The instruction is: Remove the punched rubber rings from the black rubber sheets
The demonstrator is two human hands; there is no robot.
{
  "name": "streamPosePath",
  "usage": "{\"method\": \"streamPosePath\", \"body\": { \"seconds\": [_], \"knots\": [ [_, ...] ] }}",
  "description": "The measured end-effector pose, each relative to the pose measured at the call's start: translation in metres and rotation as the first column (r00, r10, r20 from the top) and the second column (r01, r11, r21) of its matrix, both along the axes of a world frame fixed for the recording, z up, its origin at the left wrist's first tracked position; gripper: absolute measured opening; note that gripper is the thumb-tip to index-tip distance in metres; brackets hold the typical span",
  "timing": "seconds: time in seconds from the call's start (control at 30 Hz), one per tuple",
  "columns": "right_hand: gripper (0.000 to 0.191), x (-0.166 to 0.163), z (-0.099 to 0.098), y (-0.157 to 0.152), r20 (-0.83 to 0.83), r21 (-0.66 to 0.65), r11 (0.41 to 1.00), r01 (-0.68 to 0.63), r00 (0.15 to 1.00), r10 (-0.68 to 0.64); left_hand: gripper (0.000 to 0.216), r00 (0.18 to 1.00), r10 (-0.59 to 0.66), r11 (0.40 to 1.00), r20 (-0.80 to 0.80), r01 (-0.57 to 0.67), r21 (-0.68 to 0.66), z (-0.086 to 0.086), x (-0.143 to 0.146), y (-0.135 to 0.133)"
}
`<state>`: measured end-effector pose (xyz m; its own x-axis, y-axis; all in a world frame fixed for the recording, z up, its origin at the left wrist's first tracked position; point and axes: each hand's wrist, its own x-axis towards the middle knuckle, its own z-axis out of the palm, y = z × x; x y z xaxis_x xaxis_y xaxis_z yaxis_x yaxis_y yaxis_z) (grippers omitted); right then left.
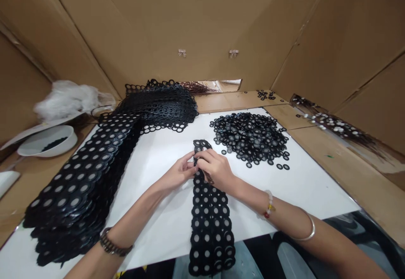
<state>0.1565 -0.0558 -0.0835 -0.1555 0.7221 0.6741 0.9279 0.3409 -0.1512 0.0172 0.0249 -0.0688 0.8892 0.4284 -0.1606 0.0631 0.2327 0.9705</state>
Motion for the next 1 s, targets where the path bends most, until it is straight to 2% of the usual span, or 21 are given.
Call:
{"method": "streamPosePath", "body": {
  "seconds": [0.07,0.13,0.23,0.37,0.47,0.53,0.73,0.83,1.0],
  "knots": [
    [0.017,-0.002,0.0,0.0,0.054,-0.013,1.0,0.028,0.998,-0.027,0.061,1.0,-0.016,1.0,0.003,0.016,0.02,0.001,0.0,0.0],
    [0.016,-0.002,0.0,-0.001,0.037,-0.02,1.0,0.022,0.999,-0.022,0.061,1.0,-0.016,1.0,-0.003,0.016,0.025,0.0,0.001,0.001],
    [0.02,0.001,0.0,0.0,-0.184,-0.007,0.997,-0.074,0.98,0.071,0.064,1.0,0.008,1.0,-0.015,-0.008,0.009,-0.002,0.001,0.002],
    [0.021,0.011,0.003,0.002,-0.602,0.029,0.997,-0.076,0.795,0.078,0.067,0.999,0.03,0.999,-0.037,-0.03,-0.025,-0.004,0.001,0.004],
    [0.015,0.018,0.004,0.004,-0.739,-0.041,0.986,-0.162,0.669,0.08,0.059,0.999,0.021,0.997,-0.045,-0.025,-0.076,-0.003,0.001,0.004],
    [0.017,0.02,0.003,0.005,-0.755,-0.038,0.975,-0.218,0.646,0.115,0.051,0.998,0.042,0.99,-0.035,-0.047,-0.131,-0.001,0.0,0.005],
    [0.018,0.016,0.0,0.003,-0.633,-0.011,0.986,-0.165,0.765,0.121,0.045,0.971,0.24,0.932,0.004,-0.229,-0.28,0.004,-0.001,0.007],
    [0.016,0.014,0.0,0.001,-0.535,0.011,0.988,-0.151,0.834,0.134,0.045,0.969,0.246,0.925,0.03,-0.225,-0.307,0.006,0.0,0.005],
    [0.017,0.012,0.0,-0.001,-0.373,0.024,0.995,-0.097,0.922,0.1,0.054,0.975,0.195,0.947,0.107,-0.159,-0.279,0.002,0.003,0.002]
  ]
}}
